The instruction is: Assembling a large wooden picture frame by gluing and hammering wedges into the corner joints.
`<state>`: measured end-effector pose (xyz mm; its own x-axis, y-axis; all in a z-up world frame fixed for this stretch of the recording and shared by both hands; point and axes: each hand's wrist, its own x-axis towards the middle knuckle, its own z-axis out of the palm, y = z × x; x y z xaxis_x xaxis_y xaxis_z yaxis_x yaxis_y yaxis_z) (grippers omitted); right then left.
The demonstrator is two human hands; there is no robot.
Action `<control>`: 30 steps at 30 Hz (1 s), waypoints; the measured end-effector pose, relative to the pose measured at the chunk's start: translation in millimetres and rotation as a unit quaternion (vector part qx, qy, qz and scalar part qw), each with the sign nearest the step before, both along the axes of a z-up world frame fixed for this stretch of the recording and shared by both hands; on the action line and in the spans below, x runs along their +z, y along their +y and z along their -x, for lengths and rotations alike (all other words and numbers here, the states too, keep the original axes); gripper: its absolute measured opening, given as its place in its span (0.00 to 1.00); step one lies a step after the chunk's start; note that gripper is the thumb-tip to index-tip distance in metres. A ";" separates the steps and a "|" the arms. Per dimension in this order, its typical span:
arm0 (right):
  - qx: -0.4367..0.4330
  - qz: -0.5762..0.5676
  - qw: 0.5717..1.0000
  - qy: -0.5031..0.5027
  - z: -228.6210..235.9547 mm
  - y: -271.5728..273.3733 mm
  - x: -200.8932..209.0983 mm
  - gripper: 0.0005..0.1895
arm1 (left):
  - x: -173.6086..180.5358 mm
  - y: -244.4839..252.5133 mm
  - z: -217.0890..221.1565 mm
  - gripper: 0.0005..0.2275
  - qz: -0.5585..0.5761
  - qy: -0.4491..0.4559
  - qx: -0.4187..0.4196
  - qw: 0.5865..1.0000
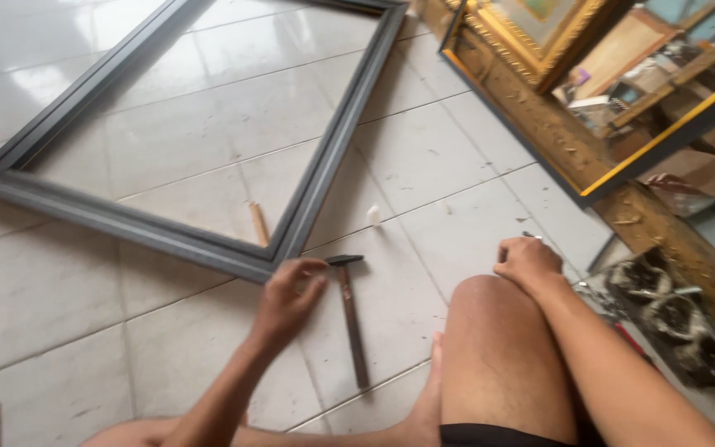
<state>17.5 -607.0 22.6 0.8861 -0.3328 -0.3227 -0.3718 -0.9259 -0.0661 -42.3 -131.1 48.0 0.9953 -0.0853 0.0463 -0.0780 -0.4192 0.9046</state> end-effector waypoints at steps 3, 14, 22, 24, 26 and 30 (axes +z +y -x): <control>0.017 -0.036 0.999 0.024 -7.6 34.8 21.8 0.14 | 2.9 62.6 -2.4 0.12 0.000 0.028 0.140 0.990; 0.087 -0.400 0.908 0.088 -36.2 294.5 114.7 0.21 | -14.5 105.5 -31.5 0.35 0.175 0.327 0.279 0.885; -0.037 -0.620 0.781 0.062 -55.5 321.0 39.0 0.20 | -54.4 113.9 -42.9 0.24 0.043 0.279 0.308 0.909; -0.055 -0.629 0.773 0.058 -52.8 320.7 29.1 0.19 | -50.9 112.4 -41.1 0.24 0.044 0.282 0.317 0.905; -0.072 -0.637 0.766 0.051 -48.8 320.4 35.5 0.18 | -49.1 110.0 -40.1 0.24 0.048 0.282 0.324 0.902; -0.077 -0.620 0.781 0.028 -50.9 318.3 46.4 0.19 | -50.2 109.6 -40.5 0.24 0.049 0.276 0.330 0.901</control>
